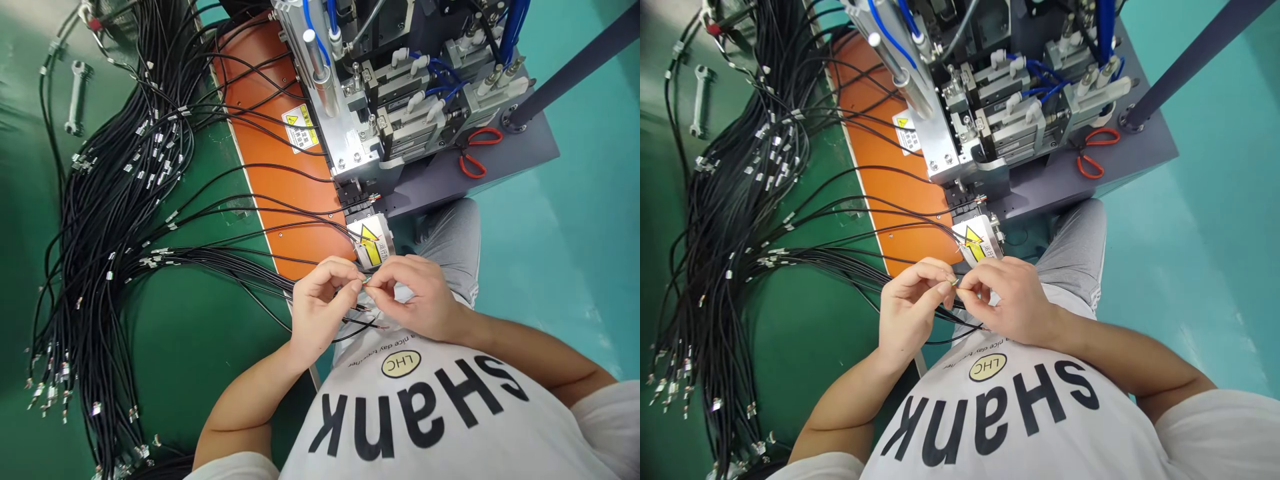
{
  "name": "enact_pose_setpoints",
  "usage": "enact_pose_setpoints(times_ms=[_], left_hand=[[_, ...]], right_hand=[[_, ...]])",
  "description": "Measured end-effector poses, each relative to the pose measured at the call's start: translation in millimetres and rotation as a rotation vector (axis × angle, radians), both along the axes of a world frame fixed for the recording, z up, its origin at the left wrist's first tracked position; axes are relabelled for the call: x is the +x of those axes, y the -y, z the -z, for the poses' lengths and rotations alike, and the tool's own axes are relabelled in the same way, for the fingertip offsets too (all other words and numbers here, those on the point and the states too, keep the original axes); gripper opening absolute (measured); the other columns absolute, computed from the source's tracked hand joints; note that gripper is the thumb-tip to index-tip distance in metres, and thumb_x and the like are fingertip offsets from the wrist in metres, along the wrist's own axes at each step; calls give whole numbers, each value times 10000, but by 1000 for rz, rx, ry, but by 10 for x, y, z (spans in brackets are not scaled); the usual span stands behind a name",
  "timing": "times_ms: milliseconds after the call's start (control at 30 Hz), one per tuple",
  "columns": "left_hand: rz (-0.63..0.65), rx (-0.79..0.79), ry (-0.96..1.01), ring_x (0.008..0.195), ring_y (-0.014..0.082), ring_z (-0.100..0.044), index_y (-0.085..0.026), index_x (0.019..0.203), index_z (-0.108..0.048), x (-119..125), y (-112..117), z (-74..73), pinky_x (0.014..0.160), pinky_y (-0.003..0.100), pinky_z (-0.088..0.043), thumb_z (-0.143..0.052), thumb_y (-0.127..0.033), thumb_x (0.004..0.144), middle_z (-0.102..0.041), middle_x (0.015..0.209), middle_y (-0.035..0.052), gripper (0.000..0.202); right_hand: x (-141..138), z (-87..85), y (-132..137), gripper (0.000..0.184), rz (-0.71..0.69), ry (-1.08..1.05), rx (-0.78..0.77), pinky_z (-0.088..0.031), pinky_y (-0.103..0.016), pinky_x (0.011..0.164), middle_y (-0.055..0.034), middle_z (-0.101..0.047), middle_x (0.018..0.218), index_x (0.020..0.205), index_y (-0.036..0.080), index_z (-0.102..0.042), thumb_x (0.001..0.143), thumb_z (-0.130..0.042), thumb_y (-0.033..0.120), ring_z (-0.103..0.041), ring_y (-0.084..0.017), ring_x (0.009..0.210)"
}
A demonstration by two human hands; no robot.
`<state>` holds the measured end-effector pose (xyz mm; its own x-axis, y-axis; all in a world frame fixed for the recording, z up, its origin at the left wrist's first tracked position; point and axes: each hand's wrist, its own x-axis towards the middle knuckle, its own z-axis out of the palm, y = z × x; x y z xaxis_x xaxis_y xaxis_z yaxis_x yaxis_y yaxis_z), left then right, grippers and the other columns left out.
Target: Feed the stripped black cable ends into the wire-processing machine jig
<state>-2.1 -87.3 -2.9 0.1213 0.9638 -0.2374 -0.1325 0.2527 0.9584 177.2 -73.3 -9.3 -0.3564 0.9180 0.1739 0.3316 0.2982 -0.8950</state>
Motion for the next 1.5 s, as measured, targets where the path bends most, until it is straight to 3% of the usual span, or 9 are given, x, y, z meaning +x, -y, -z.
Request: enact_pose_setpoints(times_ms=[133,300,467,733,967,1200,1500], left_hand=[[-31,-11,42,648,83,-546,-175,858,-683,11,6,25,558,227,-459,-683,-144,846,-595,891,31,34],[-32,7,-31,766,125,-579,-166,812,-668,17,-21,-17,655,242,-472,-700,-180,841,-612,844,43,45],[-17,29,-92,791,145,-582,-168,809,-658,19,-44,-85,693,260,-477,-718,-225,831,-618,822,47,86],[19,43,-84,802,147,-579,-169,856,-674,6,-21,-64,722,272,-471,-695,-177,846,-611,840,48,25],[34,28,-118,790,148,-576,-169,884,-696,-2,-37,-98,701,266,-467,-695,-194,844,-620,858,56,47],[48,27,-128,783,150,-580,-173,869,-714,-11,-46,-76,693,269,-468,-712,-207,834,-625,844,58,48],[51,-59,-27,762,126,-561,-170,788,-678,-44,-79,-23,661,238,-467,-767,-227,787,-593,828,34,106]], right_hand=[[-23,36,16,103,6,3,8,-387,-284,627,53,-617,666,798,199,-600,840,-641,115,-565,-95,591],[6,47,15,85,-7,51,45,-377,-303,631,47,-657,694,823,209,-626,866,-657,142,-594,-102,598],[95,-30,-48,79,14,-11,-33,-451,-331,688,-1,-708,825,917,219,-657,857,-705,197,-616,-131,644],[51,-73,-104,88,2,-146,-133,-476,-308,642,9,-659,758,856,213,-667,853,-662,125,-581,-130,642],[56,-51,-75,64,0,-152,-176,-472,-298,621,3,-663,753,853,213,-666,867,-660,151,-574,-131,640],[43,-44,-44,105,46,-70,-60,-457,-324,671,20,-665,727,825,221,-647,848,-673,123,-595,-127,627],[20,-15,-48,116,37,-73,-55,-444,-321,669,27,-655,725,814,220,-632,851,-663,115,-589,-124,634]])
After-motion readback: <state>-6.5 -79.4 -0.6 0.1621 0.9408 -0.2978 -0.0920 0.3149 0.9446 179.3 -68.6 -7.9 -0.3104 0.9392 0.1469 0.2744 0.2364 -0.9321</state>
